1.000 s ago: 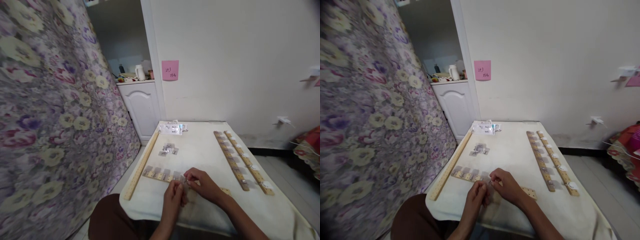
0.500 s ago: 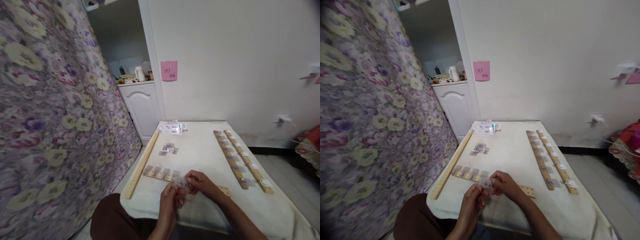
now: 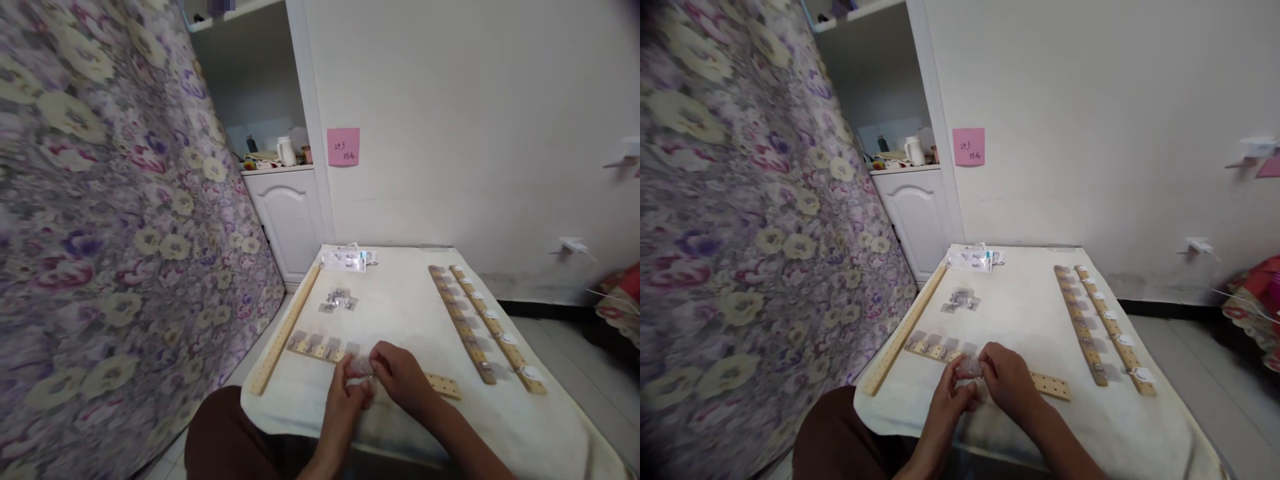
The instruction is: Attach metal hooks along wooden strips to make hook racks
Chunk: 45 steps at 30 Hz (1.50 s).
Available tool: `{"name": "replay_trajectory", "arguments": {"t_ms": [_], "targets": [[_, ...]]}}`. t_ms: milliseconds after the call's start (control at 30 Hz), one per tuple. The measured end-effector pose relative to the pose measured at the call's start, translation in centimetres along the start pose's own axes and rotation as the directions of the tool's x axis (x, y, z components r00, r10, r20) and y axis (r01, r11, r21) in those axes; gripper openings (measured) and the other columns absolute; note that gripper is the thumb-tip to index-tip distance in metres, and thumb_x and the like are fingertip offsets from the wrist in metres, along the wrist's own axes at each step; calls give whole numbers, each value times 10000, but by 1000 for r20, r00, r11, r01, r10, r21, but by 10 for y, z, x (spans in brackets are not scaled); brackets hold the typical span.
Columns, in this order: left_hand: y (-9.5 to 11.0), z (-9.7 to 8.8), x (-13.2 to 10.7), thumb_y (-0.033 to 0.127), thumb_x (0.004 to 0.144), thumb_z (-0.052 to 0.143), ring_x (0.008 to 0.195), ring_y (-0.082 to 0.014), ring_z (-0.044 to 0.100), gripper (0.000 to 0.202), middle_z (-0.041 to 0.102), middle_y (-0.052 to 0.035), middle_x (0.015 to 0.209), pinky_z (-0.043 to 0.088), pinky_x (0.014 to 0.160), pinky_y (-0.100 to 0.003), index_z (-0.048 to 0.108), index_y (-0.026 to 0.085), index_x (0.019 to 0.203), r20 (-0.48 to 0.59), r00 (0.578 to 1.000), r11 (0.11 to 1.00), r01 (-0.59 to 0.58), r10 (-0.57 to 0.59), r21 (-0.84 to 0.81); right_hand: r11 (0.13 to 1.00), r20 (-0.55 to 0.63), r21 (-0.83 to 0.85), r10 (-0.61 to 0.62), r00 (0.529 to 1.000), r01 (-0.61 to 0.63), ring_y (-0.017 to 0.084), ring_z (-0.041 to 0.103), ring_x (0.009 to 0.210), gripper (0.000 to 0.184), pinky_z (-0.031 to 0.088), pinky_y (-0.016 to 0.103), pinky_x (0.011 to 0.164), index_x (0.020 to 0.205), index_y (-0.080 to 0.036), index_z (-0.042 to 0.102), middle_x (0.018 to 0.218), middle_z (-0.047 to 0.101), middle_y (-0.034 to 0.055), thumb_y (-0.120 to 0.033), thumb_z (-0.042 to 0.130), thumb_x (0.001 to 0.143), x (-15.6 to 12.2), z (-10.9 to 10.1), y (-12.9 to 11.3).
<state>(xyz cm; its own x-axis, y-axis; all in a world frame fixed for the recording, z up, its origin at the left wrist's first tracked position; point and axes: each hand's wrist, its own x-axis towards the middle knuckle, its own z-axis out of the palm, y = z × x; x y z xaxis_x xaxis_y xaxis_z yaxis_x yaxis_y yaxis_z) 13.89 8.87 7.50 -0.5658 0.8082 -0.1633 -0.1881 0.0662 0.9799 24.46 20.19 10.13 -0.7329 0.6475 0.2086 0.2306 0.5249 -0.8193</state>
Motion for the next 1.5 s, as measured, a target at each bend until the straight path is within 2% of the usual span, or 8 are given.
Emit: {"name": "replay_trajectory", "arguments": {"t_ms": [100,267,433,733,1000,1100,1233,1500], "targets": [[-4,4,-2,418,630,743,557,-79,520,770,587,15,856,387,524,-208,345,202,1252,12,1000,998,-19,19,53,993,31,-112,-46,998,49,148,548,646,102,369,249,619,764,-216,599,698,628,4,-186,502,760,-4,-2,-7],[2,7,-8,487,686,678,518,-108,526,614,579,42,662,398,513,-229,457,167,1161,56,998,999,-4,1,52,992,93,-119,-32,995,43,147,555,642,117,359,243,606,759,-221,627,680,631,-6,-166,529,730,-7,-12,-8],[2,6,-11,536,707,634,578,-130,584,581,655,-26,826,423,531,-247,519,167,1141,70,997,998,41,-37,-56,992,52,-125,-16,999,22,149,542,650,109,360,247,602,759,-215,621,691,625,0,-200,513,761,-4,-17,-2],[-6,9,-9,528,693,662,656,-149,623,501,673,-50,870,460,590,-253,586,163,1028,108,991,985,90,-74,-148,943,256,276,117,960,-188,115,504,517,82,364,217,497,806,-205,551,644,635,-22,-189,513,735,-1,-6,17],[-20,-1,-8,456,776,580,588,-123,571,394,633,-21,794,427,546,-237,542,168,1041,69,998,998,0,-5,66,987,130,139,59,990,-77,146,529,615,175,379,247,586,858,-190,640,642,597,-12,-231,481,797,16,-11,44],[-22,-8,-11,334,839,503,702,-142,578,217,623,-20,800,455,655,-256,592,192,976,103,980,909,-199,173,366,991,130,114,52,990,-67,168,570,683,222,409,264,641,898,-182,662,727,654,14,-251,472,808,25,-8,56],[-29,-15,-9,209,879,399,893,-180,574,253,622,-62,948,466,808,-316,584,210,1051,241,896,665,-440,373,603,993,135,92,56,989,-69,185,602,748,242,434,279,690,908,-174,671,804,690,36,-240,462,806,33,4,64],[-52,-21,6,99,855,365,1006,-188,544,433,586,-90,1086,479,873,-334,457,201,1266,357,855,468,-507,375,724,997,93,17,72,993,-74,200,620,834,239,454,316,783,897,-174,675,883,701,66,-225,465,795,38,19,67]]}}
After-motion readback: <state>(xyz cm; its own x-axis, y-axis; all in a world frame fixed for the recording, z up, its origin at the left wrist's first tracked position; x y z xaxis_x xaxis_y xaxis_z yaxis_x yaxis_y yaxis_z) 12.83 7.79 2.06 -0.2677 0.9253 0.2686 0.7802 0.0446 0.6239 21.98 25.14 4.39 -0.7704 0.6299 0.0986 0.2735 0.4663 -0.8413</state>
